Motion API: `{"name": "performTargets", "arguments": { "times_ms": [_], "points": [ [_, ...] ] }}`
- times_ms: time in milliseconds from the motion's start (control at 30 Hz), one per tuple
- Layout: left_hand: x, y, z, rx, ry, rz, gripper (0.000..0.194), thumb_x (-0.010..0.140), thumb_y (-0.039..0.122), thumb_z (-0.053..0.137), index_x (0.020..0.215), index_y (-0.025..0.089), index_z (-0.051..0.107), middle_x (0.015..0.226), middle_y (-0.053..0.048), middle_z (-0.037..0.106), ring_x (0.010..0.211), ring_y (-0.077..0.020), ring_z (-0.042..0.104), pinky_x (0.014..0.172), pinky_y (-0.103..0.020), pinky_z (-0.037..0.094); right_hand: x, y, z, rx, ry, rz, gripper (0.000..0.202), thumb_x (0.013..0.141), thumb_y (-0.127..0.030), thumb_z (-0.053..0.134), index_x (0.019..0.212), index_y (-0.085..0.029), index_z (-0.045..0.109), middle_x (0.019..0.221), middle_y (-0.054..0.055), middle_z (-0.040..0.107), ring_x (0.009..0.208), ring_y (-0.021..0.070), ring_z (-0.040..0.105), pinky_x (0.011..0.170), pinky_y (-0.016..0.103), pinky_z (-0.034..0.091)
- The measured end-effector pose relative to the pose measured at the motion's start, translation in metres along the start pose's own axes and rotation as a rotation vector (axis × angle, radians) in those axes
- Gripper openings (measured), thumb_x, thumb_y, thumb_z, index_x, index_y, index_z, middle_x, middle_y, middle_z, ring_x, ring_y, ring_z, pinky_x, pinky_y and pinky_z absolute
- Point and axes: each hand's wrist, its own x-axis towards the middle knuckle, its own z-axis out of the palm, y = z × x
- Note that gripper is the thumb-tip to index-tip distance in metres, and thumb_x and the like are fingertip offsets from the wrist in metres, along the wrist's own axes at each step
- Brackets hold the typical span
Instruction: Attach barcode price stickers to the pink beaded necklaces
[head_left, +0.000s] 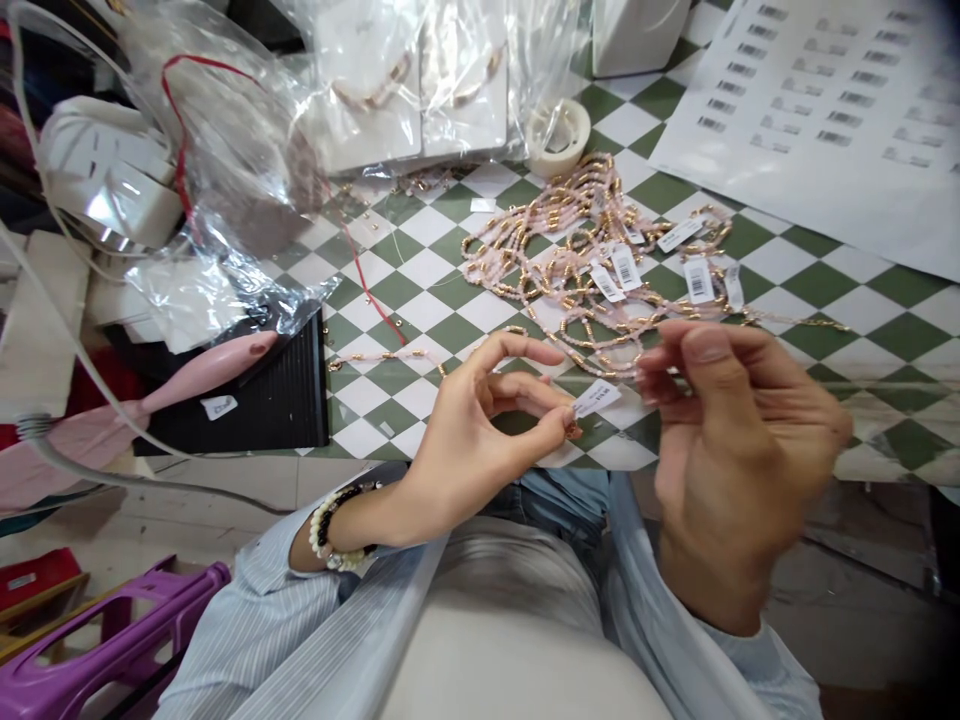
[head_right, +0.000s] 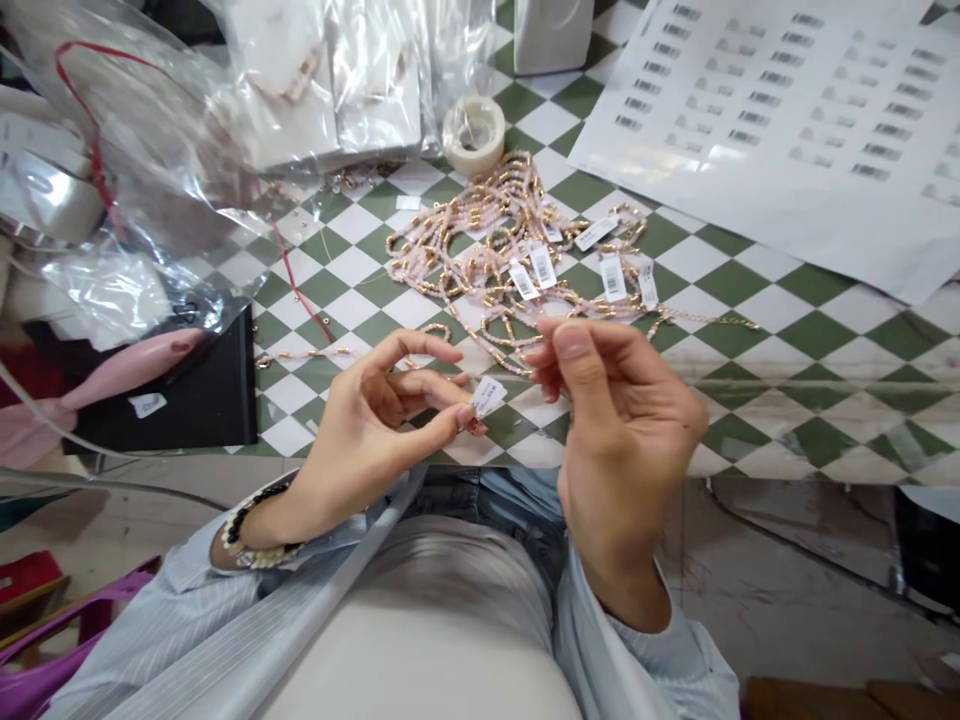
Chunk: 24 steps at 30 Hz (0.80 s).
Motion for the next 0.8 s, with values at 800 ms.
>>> {"name": "performTargets", "arguments": {
  "times_ms": [800],
  "points": [
    [-0.001,0.013,-0.017,0.081,-0.065,-0.044,0.027,0.087,0.038,0.078,0.084,0.012,0.074,0.07,0.0,0.062,0.062,-0.0074,0.049,0.055,-0.019,0.038,-0.014,-0.005,0.002,-0.124,-0.418,0.24,0.021,0.074,-0.032,0.088,0.087,-0.022,0.075,0.083,-0.001,0.069,0.073,0.011,0.063,0.061,0.021,0.052]
  ]
}}
